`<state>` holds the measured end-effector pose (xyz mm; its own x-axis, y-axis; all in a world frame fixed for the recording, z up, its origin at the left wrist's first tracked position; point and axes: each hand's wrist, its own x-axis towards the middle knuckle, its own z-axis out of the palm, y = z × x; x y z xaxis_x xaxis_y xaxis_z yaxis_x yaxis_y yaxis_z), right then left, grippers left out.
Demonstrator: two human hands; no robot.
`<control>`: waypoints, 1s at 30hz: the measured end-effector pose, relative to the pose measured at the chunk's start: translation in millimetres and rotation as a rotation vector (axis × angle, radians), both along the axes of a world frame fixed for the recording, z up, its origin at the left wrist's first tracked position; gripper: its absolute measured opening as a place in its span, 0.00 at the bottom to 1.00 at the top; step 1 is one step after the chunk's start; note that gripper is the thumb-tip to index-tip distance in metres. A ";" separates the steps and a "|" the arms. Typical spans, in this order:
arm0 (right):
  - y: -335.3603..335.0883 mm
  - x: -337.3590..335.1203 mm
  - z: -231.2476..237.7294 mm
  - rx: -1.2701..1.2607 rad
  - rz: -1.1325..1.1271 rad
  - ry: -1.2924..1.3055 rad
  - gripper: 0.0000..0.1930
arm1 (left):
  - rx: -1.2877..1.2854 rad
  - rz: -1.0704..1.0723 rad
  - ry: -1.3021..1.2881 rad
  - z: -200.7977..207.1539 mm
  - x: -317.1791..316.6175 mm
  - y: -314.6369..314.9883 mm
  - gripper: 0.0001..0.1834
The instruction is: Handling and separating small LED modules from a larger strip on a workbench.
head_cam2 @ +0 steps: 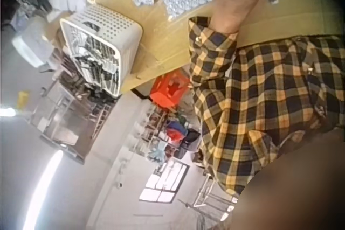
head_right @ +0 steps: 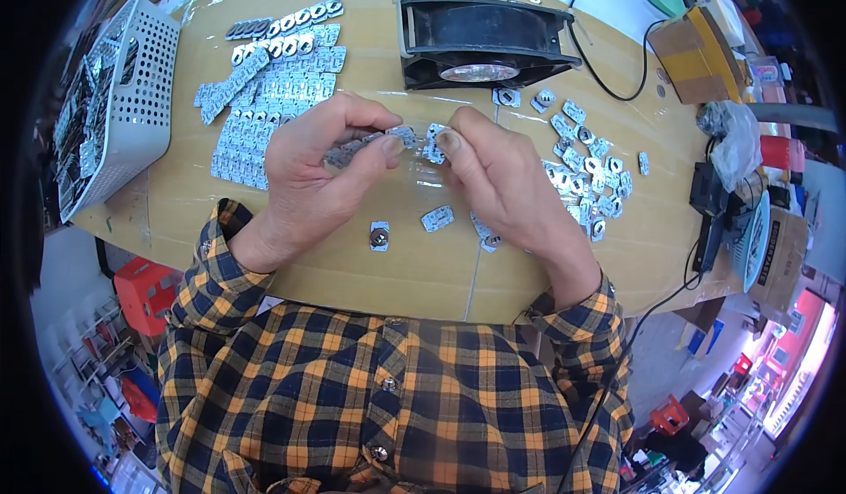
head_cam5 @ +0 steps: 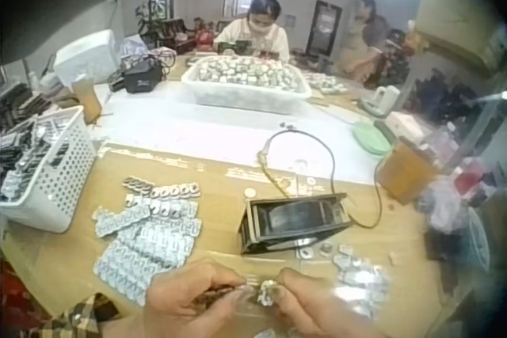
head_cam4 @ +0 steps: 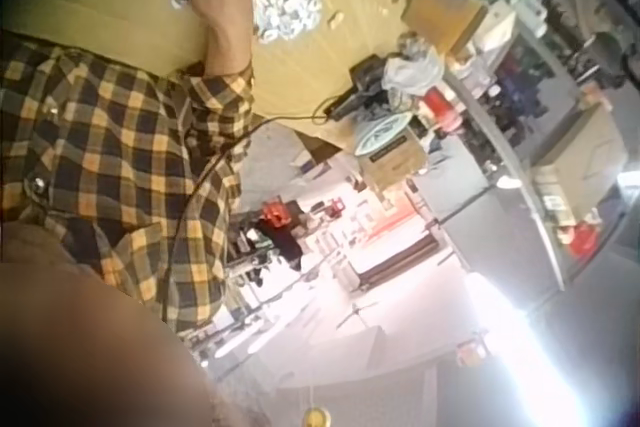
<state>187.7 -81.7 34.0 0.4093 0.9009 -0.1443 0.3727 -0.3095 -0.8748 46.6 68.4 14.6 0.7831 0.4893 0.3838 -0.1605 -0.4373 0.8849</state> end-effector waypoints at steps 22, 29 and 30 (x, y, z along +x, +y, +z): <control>4.2 5.5 -12.7 0.122 0.060 -0.183 0.08 | 0.031 -0.074 0.074 1.2 -2.4 9.0 0.07; 6.0 1.8 -14.5 0.161 -0.008 -0.174 0.08 | 0.040 -0.126 0.170 -5.1 -2.8 7.9 0.08; 6.1 1.4 -14.7 0.164 -0.017 -0.159 0.07 | 0.018 -0.138 0.158 -6.7 -3.0 7.8 0.09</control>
